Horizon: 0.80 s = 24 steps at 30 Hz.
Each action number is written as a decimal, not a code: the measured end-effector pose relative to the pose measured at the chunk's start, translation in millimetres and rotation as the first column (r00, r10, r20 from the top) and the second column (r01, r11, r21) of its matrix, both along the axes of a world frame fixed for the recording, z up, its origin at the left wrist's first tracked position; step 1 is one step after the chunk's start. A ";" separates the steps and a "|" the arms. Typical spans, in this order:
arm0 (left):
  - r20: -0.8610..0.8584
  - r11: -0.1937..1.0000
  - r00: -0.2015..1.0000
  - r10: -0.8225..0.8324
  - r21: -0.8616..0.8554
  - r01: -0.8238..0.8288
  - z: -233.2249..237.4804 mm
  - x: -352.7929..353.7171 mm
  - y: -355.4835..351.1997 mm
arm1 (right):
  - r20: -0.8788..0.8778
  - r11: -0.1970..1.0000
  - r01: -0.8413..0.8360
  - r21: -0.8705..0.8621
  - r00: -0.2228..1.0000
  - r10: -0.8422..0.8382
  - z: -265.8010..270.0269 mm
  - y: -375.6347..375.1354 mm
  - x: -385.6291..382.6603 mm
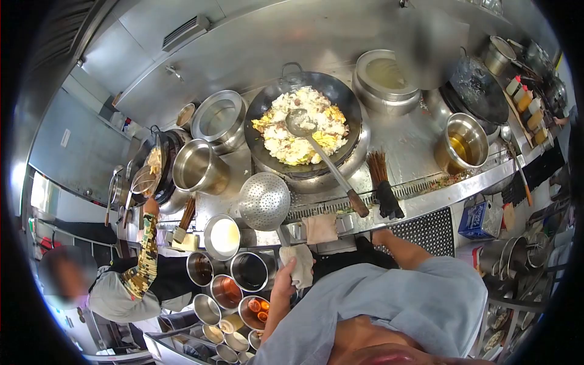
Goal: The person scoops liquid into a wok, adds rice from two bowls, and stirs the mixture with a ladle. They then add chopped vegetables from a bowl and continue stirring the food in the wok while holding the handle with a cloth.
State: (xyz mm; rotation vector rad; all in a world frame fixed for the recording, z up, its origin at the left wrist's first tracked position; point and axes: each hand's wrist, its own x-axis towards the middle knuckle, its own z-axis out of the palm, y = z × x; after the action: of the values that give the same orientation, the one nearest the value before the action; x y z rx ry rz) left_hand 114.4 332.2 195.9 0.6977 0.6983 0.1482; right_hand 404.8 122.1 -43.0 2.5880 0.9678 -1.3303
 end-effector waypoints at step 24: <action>-0.032 1.000 0.999 0.023 0.007 -0.023 -2.3 4.6 5.0 | -0.188 0.985 -0.128 -0.118 0.977 0.104 -88.1 0.7 18.2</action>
State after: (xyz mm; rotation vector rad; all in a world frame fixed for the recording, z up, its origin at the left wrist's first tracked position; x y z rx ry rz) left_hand 119.1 337.1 193.6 0.6997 0.7368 0.1611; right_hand 423.0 122.8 -131.1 2.3100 1.0041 -1.5617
